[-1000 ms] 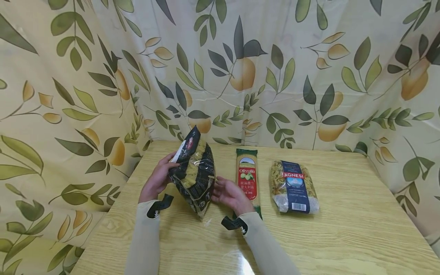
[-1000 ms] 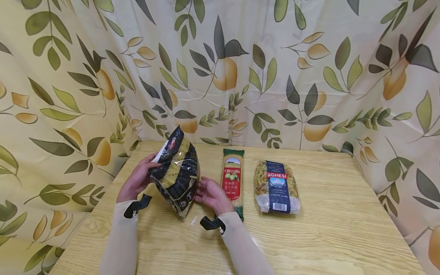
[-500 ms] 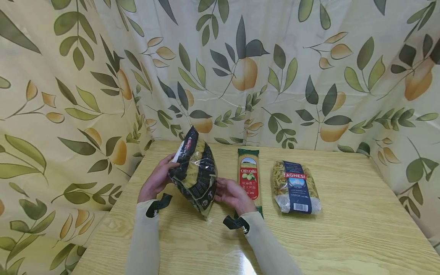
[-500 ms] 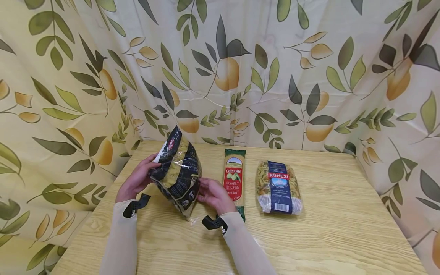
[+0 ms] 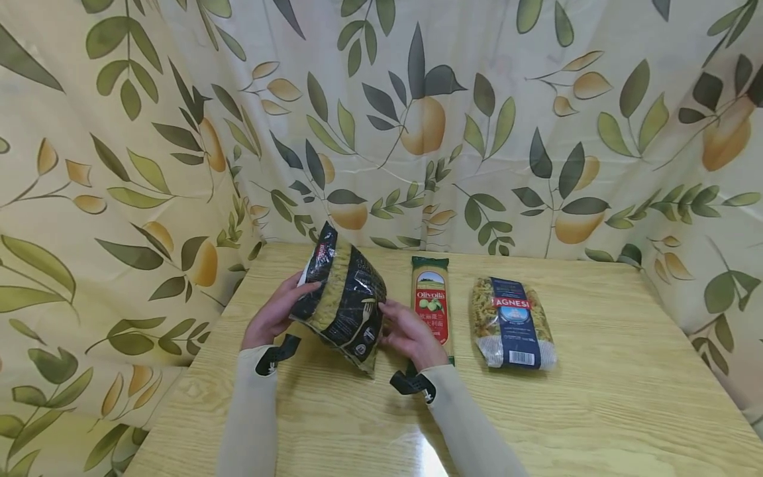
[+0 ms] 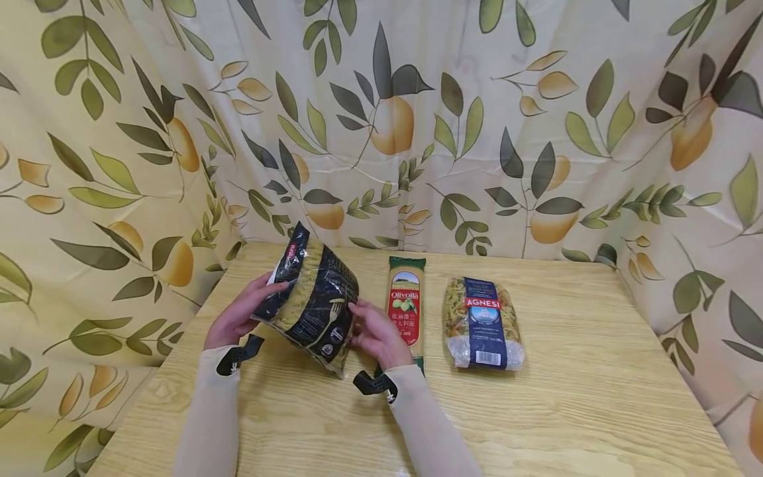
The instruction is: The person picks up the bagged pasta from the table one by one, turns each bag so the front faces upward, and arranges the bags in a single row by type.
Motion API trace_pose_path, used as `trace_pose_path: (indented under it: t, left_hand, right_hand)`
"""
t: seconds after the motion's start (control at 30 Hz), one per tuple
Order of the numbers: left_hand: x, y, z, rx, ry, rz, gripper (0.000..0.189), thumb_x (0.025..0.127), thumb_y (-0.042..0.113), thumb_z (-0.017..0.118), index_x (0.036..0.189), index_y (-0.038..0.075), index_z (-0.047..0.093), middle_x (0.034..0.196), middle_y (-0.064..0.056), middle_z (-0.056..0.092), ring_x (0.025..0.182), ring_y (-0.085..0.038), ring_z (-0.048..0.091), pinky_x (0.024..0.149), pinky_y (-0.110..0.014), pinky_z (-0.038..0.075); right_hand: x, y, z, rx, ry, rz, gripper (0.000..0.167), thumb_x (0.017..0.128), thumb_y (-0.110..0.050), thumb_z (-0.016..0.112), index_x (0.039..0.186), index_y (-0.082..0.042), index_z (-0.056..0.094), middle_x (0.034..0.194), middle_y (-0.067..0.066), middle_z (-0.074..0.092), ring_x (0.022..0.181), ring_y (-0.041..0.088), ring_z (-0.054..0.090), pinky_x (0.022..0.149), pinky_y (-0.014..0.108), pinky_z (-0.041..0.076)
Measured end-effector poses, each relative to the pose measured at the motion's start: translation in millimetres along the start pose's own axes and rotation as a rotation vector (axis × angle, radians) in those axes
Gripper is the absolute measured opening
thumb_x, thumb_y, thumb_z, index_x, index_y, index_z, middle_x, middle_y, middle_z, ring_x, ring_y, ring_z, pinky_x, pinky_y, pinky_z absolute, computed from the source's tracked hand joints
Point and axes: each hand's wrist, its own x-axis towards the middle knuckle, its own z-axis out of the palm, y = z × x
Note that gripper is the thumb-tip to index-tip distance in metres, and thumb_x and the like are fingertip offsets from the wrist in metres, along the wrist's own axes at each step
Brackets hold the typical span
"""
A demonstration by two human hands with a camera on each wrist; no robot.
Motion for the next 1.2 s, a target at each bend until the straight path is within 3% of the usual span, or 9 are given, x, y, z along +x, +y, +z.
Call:
trace_pose_path:
  t: [0.13, 0.4, 0.57, 0.8, 1.07, 1.2]
  left_hand:
    - [1.2, -2.7, 0.1, -0.020, -0.029, -0.003, 0.060, 0.107, 0.026, 0.051, 0.160, 0.008, 0.028, 0.109, 0.002, 0.069, 0.092, -0.012, 0.071, 0.076, -0.029, 0.061]
    - [4.3, -7.4, -1.6, -0.038, -0.049, -0.033, 0.059, 0.107, 0.031, 0.054, 0.158, 0.015, 0.030, 0.104, 0.002, 0.074, 0.087, -0.013, 0.075, 0.067, -0.026, 0.062]
    - [6.5, -12.0, -1.3, -0.070, -0.111, -0.043, 0.053, 0.108, 0.029, 0.052, 0.154, 0.011, 0.033, 0.102, 0.002, 0.074, 0.087, -0.013, 0.075, 0.071, -0.030, 0.063]
    - [6.4, -15.7, -1.0, -0.060, -0.144, -0.036, 0.050, 0.108, 0.033, 0.052, 0.148, 0.007, 0.037, 0.098, 0.004, 0.072, 0.082, -0.009, 0.072, 0.067, -0.025, 0.060]
    - [7.8, -17.8, -1.7, -0.039, -0.165, -0.073, 0.056, 0.109, 0.034, 0.048, 0.155, 0.009, 0.028, 0.111, 0.001, 0.072, 0.094, -0.012, 0.073, 0.076, -0.029, 0.062]
    - [6.7, -19.7, -2.9, 0.021, -0.122, -0.109, 0.071, 0.108, 0.039, 0.049, 0.164, 0.012, 0.014, 0.140, -0.015, 0.061, 0.108, -0.015, 0.069, 0.078, -0.027, 0.061]
  right_hand:
    - [1.1, -1, -1, -0.023, -0.004, -0.010, 0.047, 0.107, -0.017, 0.050, 0.150, -0.009, 0.035, 0.146, 0.015, 0.043, 0.128, 0.033, 0.044, 0.103, 0.049, 0.039]
    - [1.0, -4, -2, -0.052, 0.017, -0.014, 0.050, 0.105, -0.020, 0.053, 0.150, -0.017, 0.031, 0.140, 0.011, 0.051, 0.121, 0.024, 0.051, 0.099, 0.041, 0.040]
    - [2.8, -5, -3, -0.019, 0.024, -0.032, 0.047, 0.106, -0.019, 0.053, 0.147, -0.021, 0.029, 0.135, 0.005, 0.053, 0.115, 0.016, 0.056, 0.098, 0.034, 0.041]
    - [3.2, -4, -2, 0.016, 0.041, -0.062, 0.035, 0.107, -0.014, 0.052, 0.133, -0.025, 0.032, 0.118, -0.005, 0.060, 0.106, 0.010, 0.060, 0.095, 0.032, 0.045]
    - [3.1, -6, 1, 0.057, 0.080, -0.131, 0.042, 0.106, -0.007, 0.051, 0.142, -0.018, 0.032, 0.106, -0.006, 0.063, 0.096, 0.007, 0.062, 0.086, 0.025, 0.050]
    - [3.4, -7, 0, 0.065, 0.089, -0.159, 0.050, 0.105, -0.003, 0.050, 0.148, -0.012, 0.028, 0.111, -0.005, 0.060, 0.102, 0.008, 0.058, 0.091, 0.024, 0.047]
